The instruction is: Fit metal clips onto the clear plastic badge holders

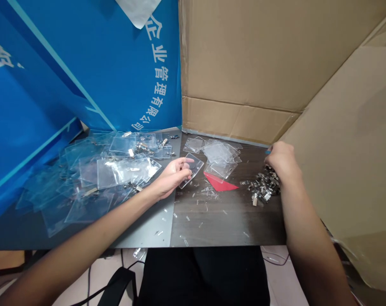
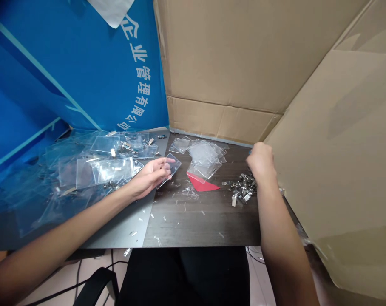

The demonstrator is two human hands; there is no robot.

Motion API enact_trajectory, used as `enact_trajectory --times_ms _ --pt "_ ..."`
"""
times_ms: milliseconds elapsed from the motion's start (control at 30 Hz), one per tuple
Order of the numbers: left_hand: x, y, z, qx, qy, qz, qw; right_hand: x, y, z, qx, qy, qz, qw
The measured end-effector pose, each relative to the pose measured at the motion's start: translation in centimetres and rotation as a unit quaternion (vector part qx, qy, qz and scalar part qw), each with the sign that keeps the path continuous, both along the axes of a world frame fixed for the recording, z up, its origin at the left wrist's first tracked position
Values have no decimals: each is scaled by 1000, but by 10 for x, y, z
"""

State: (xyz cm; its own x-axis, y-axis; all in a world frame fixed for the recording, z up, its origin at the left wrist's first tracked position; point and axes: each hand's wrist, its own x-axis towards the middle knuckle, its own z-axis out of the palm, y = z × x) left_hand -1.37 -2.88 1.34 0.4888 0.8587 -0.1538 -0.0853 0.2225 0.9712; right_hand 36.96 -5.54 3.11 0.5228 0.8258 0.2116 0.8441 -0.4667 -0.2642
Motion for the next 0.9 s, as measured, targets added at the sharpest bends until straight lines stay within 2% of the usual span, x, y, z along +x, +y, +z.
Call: enact_trajectory --times_ms 100,167,267,333,400,467,567,733,900 --pt "4 1 -2 -4 -40 -9 999 -13 0 4 -13 -15 -31 999" --pt "6 1 -2 -10 -62 -11 998 -23 1 7 6 -20 -27 999" --pt "7 1 -5 -26 -62 0 998 -41 5 10 54 8 22 998" --pt "6 0 -7 -37 -50 3 998 -55 6 10 94 54 91 990" --pt "5 -1 -9 -49 -40 3 998 -71 6 7 136 129 192 963" --pt "4 -2 -10 -59 -39 -4 997 -91 4 2 159 214 294 918" --pt "3 -3 -8 -71 -47 -25 996 -119 -2 -9 171 265 388 866" --pt "1 -3 -4 -70 -66 -59 994 -147 -10 -21 181 287 460 821" --pt "-1 -2 -6 -68 -61 -58 994 -157 -12 -28 169 340 443 812"
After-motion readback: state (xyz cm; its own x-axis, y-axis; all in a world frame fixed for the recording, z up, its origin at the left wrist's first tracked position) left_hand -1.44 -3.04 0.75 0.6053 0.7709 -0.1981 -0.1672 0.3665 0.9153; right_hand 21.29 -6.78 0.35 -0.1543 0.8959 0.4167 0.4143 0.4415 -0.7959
